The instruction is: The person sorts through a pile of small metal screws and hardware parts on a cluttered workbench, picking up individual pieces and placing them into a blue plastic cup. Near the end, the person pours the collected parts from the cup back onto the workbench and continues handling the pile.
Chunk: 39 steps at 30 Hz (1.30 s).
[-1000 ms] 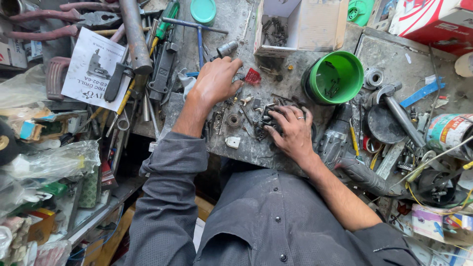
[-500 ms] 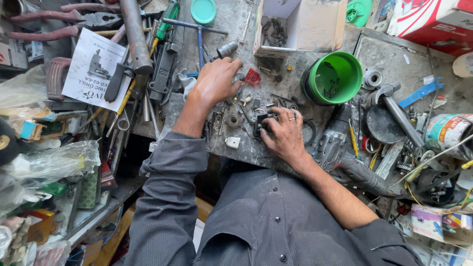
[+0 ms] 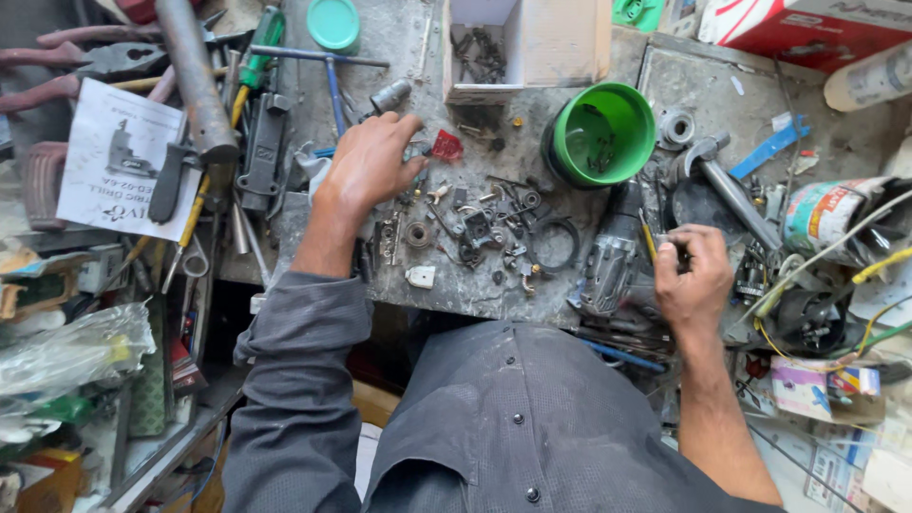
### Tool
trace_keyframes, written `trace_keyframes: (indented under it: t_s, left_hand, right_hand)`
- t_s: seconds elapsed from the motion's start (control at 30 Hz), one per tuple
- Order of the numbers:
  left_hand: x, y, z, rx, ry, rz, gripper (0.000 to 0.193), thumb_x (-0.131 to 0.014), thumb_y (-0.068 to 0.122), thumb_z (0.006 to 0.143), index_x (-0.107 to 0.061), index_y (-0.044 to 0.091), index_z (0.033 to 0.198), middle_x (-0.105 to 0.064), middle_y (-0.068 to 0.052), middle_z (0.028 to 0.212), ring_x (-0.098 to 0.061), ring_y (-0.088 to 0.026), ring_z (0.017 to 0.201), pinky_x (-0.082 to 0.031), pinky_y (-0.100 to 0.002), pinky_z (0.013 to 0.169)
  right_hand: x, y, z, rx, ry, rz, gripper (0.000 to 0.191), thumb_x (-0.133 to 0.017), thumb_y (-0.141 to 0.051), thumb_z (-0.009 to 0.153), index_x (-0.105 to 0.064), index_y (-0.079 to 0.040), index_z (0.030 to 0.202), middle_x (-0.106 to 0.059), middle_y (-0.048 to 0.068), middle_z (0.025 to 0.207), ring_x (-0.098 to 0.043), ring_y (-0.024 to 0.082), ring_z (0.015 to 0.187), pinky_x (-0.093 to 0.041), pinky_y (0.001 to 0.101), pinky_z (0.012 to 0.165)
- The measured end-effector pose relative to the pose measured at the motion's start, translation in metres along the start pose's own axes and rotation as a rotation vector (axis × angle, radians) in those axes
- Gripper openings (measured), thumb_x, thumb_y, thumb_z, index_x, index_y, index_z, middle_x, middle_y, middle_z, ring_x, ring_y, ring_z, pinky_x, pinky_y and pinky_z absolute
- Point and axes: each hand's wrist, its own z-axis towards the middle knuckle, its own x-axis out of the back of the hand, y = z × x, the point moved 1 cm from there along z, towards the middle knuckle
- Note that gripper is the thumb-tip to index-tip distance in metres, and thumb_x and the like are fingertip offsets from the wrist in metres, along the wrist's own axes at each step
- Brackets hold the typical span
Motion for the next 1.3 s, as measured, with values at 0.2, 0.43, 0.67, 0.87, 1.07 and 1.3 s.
trace_keyframes:
  t_s: [0.2,0.43,0.67,0.87,1.07,1.3]
  left_hand:
    - [0.003,0.007,0.001,0.010,-0.025,0.013,0.046,-0.080,0.031,0.085,-0.063,0.005,0.119,-0.066,-0.018,0.097,-0.064,-0.041,0.098,-0.050,-0.053,0.082]
    - [0.005,0.009,-0.001,0.003,-0.020,0.027,0.045,-0.079,0.031,0.085,-0.063,0.005,0.118,-0.066,-0.018,0.098,-0.064,-0.041,0.099,-0.050,-0.052,0.082]
    - [0.002,0.003,-0.002,0.030,-0.024,0.017,0.045,-0.080,0.031,0.084,-0.062,0.004,0.117,-0.066,-0.018,0.099,-0.065,-0.042,0.098,-0.051,-0.052,0.082]
    - [0.000,0.001,-0.002,0.008,-0.015,0.025,0.044,-0.079,0.031,0.085,-0.062,0.004,0.116,-0.066,-0.019,0.099,-0.065,-0.041,0.097,-0.052,-0.052,0.082]
    - [0.001,0.002,-0.002,-0.004,0.010,0.031,0.044,-0.080,0.030,0.083,-0.063,0.005,0.115,-0.067,-0.018,0.099,-0.066,-0.041,0.097,-0.052,-0.052,0.082]
    - [-0.001,0.001,-0.001,0.029,-0.015,0.038,0.044,-0.080,0.030,0.083,-0.063,0.005,0.114,-0.067,-0.018,0.100,-0.066,-0.040,0.097,-0.053,-0.052,0.082]
  right_hand:
    - [0.026,0.048,-0.035,-0.194,-0.021,-0.235,0.021,-0.076,-0.024,0.097,-0.074,-0.004,0.098,-0.069,0.012,0.111,-0.068,0.031,0.097,-0.054,0.0403,0.085]
    - [0.025,0.059,-0.044,-0.370,-0.170,-0.327,0.027,-0.076,-0.033,0.094,-0.078,-0.009,0.105,-0.069,0.011,0.117,-0.069,0.033,0.086,-0.053,0.0443,0.081]
    - [0.016,0.004,-0.019,-0.234,-0.079,-0.220,0.023,-0.077,-0.028,0.097,-0.078,-0.009,0.110,-0.070,0.012,0.110,-0.068,0.029,0.086,-0.053,0.0399,0.080]
    - [-0.028,-0.075,0.008,-0.004,-0.208,0.066,0.015,-0.074,-0.020,0.094,-0.076,-0.010,0.105,-0.072,0.010,0.100,-0.069,0.025,0.081,-0.054,0.0359,0.068]
    - [-0.066,-0.111,0.021,0.209,-0.361,0.010,0.024,-0.074,-0.026,0.092,-0.077,-0.013,0.111,-0.068,0.009,0.097,-0.069,0.031,0.086,-0.055,0.0411,0.070]
    - [-0.082,-0.107,0.021,0.112,-0.378,-0.063,0.019,-0.075,-0.030,0.091,-0.077,-0.014,0.101,-0.066,0.007,0.095,-0.068,0.029,0.083,-0.054,0.0428,0.070]
